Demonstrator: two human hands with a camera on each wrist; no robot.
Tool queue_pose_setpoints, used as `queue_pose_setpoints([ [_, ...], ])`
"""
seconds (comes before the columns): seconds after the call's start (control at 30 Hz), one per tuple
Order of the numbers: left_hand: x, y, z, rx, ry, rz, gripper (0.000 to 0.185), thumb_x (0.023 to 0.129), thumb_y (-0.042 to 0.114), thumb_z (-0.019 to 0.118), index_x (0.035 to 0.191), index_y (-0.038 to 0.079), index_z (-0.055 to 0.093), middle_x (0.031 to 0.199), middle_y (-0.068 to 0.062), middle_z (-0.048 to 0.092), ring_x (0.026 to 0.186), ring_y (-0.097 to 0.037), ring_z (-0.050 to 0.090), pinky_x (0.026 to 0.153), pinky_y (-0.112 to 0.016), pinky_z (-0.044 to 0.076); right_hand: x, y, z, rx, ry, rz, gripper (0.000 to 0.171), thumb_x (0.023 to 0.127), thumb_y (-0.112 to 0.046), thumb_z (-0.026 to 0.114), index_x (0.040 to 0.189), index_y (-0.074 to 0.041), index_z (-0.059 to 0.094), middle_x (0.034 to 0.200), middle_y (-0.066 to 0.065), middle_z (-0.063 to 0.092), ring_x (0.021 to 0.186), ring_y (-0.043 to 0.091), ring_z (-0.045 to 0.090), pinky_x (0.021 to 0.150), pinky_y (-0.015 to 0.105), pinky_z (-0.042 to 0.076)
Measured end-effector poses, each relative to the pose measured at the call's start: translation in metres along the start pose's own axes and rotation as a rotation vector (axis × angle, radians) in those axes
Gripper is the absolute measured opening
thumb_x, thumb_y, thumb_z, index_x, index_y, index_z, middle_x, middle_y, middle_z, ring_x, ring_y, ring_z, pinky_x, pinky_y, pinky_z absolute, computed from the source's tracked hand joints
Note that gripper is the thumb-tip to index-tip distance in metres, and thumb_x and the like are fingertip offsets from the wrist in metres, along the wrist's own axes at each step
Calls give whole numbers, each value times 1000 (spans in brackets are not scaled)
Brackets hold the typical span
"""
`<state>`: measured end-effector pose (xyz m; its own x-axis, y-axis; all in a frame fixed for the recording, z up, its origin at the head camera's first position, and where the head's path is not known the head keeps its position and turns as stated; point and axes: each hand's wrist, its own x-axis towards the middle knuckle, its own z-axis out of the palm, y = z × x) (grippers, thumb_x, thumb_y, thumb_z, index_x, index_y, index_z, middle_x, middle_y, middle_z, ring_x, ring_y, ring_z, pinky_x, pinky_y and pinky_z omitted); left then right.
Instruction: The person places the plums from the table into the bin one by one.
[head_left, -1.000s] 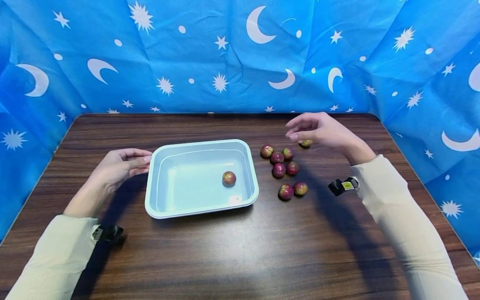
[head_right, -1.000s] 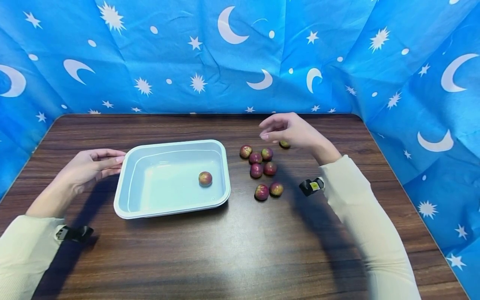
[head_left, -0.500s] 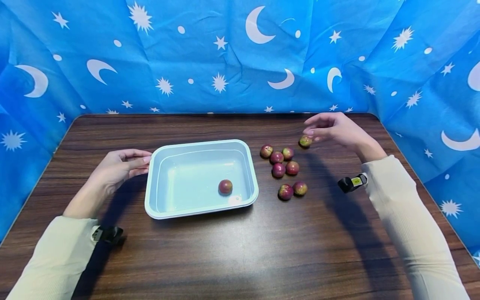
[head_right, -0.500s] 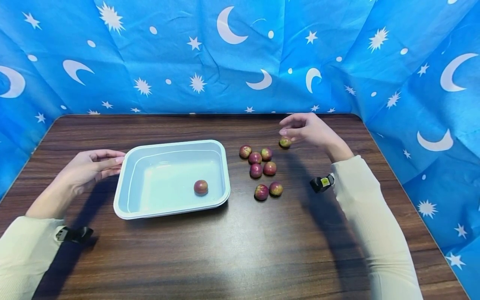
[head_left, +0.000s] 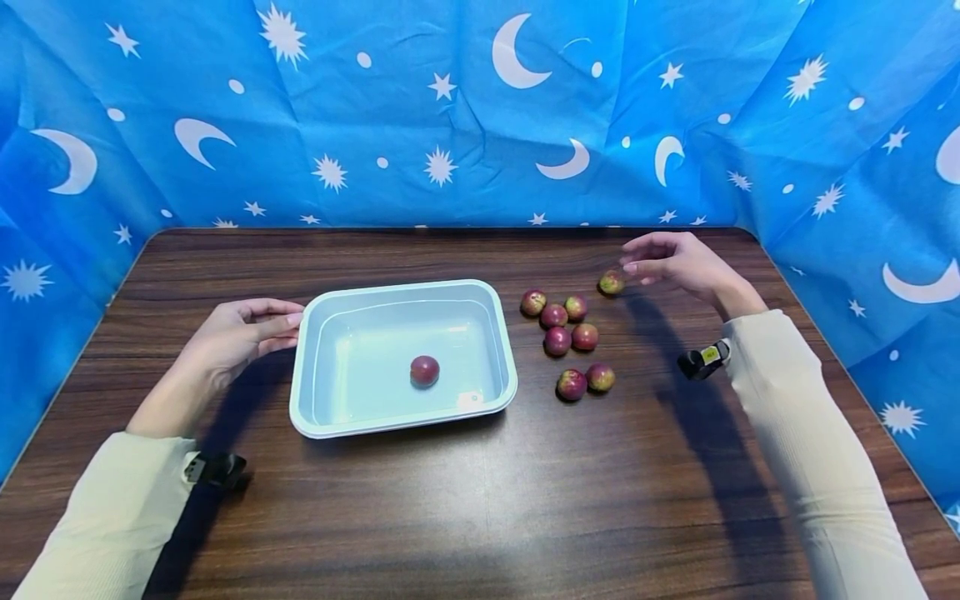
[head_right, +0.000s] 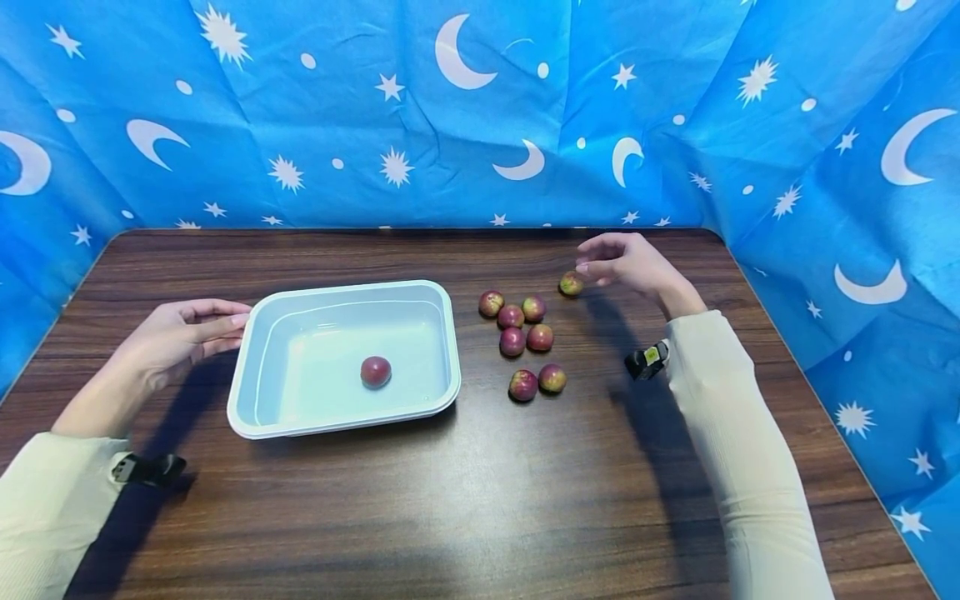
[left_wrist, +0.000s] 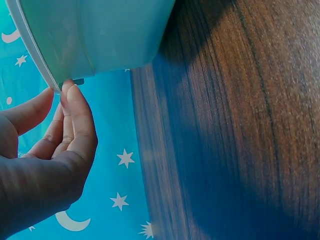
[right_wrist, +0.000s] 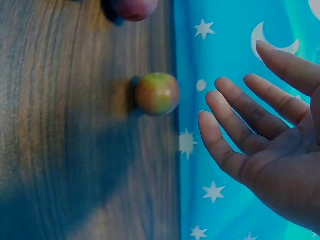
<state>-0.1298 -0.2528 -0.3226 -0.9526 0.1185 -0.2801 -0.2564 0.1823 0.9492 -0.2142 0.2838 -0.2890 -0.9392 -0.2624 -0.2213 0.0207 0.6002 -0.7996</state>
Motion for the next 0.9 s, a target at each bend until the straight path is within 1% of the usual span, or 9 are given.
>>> queue_pose_setpoints([
  [0.13,0,0,0,28,-2,2,29,92,10,55,114,-7,48,88,4,64,81,-9,63,80,-29,52,5,10,1,0,4,11,46,87,-24,64,124,-1,49,109,9,57,91,28,58,77,36,54],
  [0.2,-1,1,0,40,-5,1,31,92,11,55,115,-8,47,88,4,64,81,-9,63,81,-29,52,7,15,2,5,6,10,45,87,-22,64,124,0,49,108,9,57,90,26,58,79,41,52],
  [0.3,-1,2,0,60,-8,1,33,93,12,54,117,-8,45,89,5,63,82,-8,63,82,-29,51,11,22,5,25,9,17,44,88,-18,62,125,2,48,110,11,55,92,24,57,81,42,52],
  [0.47,-1,2,0,75,-6,6,32,93,11,53,117,-9,45,88,6,63,82,-8,63,82,-29,51,15,30,8,77,4,40,46,88,-13,62,127,5,44,113,14,53,97,24,57,82,41,51],
  [0.7,-1,2,0,24,-9,3,28,92,10,55,114,-7,48,87,5,64,81,-8,63,80,-28,52,21,36,12,115,22,55,44,87,-7,62,125,8,44,99,4,57,89,17,59,76,37,54],
  [0.77,-1,2,0,16,-10,5,27,92,10,55,113,-6,49,87,4,64,81,-8,63,79,-28,52,22,38,14,106,25,58,44,87,-8,62,125,7,45,99,5,57,87,16,59,75,35,54],
  [0.9,0,1,-1,-29,-15,3,19,90,8,57,107,-1,53,87,2,64,80,-9,64,78,-27,53,24,41,18,80,29,66,43,88,-8,61,125,7,45,103,11,55,85,13,58,74,31,54],
])
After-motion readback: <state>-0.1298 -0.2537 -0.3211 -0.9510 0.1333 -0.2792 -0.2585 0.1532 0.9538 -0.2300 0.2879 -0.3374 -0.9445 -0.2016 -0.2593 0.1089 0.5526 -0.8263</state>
